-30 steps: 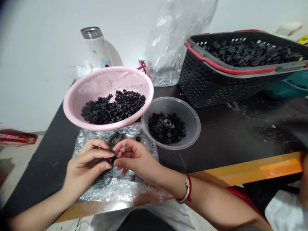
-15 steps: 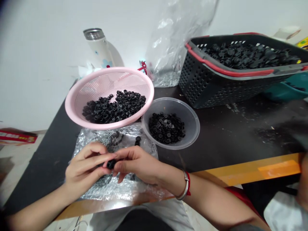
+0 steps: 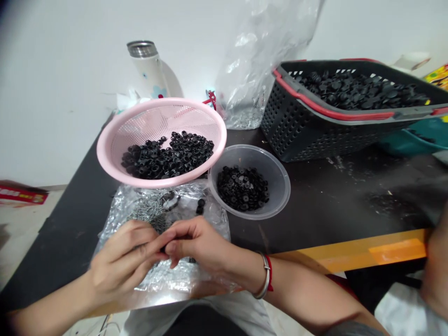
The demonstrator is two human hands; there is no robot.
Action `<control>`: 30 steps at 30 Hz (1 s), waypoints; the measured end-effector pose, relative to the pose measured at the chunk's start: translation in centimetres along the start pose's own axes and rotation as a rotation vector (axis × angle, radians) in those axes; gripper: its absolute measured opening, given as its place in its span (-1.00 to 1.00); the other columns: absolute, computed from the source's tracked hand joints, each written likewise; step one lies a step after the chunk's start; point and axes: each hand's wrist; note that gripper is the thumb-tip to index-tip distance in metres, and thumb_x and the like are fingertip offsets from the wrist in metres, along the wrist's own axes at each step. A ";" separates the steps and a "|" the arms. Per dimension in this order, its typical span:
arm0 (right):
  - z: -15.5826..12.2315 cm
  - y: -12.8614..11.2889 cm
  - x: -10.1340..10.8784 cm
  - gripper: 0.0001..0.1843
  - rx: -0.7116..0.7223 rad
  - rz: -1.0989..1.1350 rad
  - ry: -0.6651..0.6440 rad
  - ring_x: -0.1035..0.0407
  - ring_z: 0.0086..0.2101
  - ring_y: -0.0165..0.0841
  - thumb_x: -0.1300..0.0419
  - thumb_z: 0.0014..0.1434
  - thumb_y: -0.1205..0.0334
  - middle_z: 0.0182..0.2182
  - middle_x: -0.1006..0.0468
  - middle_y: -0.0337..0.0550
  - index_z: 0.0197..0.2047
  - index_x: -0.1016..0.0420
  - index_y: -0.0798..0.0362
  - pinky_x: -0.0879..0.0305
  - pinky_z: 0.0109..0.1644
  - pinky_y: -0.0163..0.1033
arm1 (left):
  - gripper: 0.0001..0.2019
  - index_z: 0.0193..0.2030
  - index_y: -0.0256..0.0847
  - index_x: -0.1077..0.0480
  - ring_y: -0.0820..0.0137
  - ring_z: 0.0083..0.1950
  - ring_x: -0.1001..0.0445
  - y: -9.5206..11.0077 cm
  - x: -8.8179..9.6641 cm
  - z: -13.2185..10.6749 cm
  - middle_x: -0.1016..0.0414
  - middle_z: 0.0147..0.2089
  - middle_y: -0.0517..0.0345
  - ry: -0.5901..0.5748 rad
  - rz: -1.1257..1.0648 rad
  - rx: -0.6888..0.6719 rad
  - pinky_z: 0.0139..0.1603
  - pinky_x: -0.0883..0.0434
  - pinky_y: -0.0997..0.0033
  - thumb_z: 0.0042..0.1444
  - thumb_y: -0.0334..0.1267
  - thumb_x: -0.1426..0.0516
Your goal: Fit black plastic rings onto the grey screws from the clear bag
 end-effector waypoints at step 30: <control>-2.1 -9.1 -1.0 -0.69 0.909 -1.906 0.346 -0.42 -0.10 -0.26 -0.14 0.24 0.44 -0.10 -0.49 0.00 0.04 -0.44 0.02 -0.42 -0.02 -0.21 | -0.76 -0.14 -0.15 -0.54 0.43 -0.17 -0.42 -1.7 2.1 0.7 -0.41 -0.17 0.14 0.305 -0.214 0.337 -0.17 -0.37 0.47 0.29 -0.43 -0.04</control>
Point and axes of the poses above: each hand's wrist, its own z-axis towards the middle knuckle, its own x-axis out of the back of the hand, y = z × x
